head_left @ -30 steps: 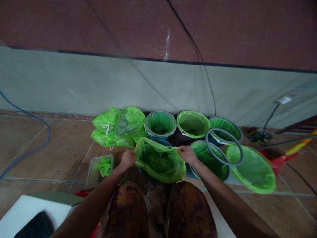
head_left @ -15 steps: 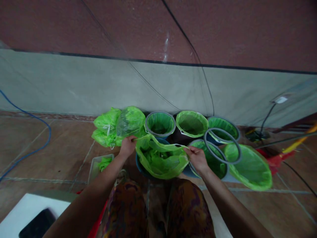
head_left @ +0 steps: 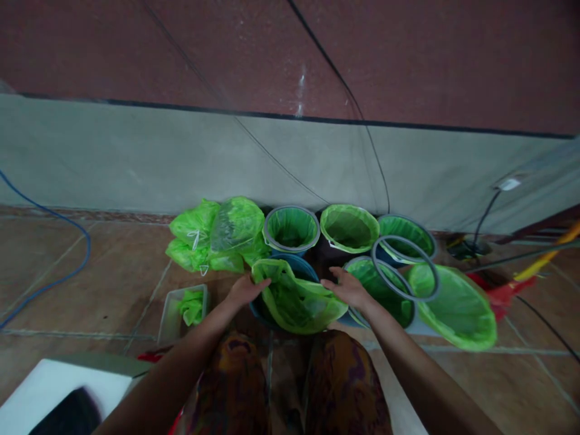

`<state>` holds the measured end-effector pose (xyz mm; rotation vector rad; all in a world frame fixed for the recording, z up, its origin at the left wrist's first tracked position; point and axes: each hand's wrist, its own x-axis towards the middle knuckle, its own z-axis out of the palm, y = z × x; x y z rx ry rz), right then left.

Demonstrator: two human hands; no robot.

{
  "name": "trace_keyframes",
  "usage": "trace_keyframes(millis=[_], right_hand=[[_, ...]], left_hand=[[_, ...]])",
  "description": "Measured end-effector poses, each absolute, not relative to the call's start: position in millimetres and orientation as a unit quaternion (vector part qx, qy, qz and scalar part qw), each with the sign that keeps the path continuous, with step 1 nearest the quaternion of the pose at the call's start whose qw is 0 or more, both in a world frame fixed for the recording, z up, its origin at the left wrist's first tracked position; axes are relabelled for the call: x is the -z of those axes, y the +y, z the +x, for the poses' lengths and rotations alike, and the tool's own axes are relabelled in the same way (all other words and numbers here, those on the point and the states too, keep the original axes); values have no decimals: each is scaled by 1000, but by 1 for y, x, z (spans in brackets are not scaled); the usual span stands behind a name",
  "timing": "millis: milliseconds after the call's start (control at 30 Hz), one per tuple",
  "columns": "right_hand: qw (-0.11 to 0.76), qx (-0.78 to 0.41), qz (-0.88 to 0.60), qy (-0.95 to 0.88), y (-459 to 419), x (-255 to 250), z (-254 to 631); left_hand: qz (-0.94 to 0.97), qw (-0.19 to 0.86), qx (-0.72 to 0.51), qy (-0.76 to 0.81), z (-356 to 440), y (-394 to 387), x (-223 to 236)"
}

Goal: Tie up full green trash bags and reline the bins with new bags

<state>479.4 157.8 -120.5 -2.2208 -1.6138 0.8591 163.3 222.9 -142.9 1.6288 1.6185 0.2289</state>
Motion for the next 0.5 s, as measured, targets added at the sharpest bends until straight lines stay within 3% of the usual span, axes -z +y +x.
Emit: trace_keyframes(millis=[200, 500], right_hand=[[61, -314, -768, -554, 175, 144, 470], [132, -347, -772, -515, 168, 149, 487]], left_hand=[[599, 461, -31, 654, 175, 217, 151], [541, 524, -46, 656, 188, 221, 140]])
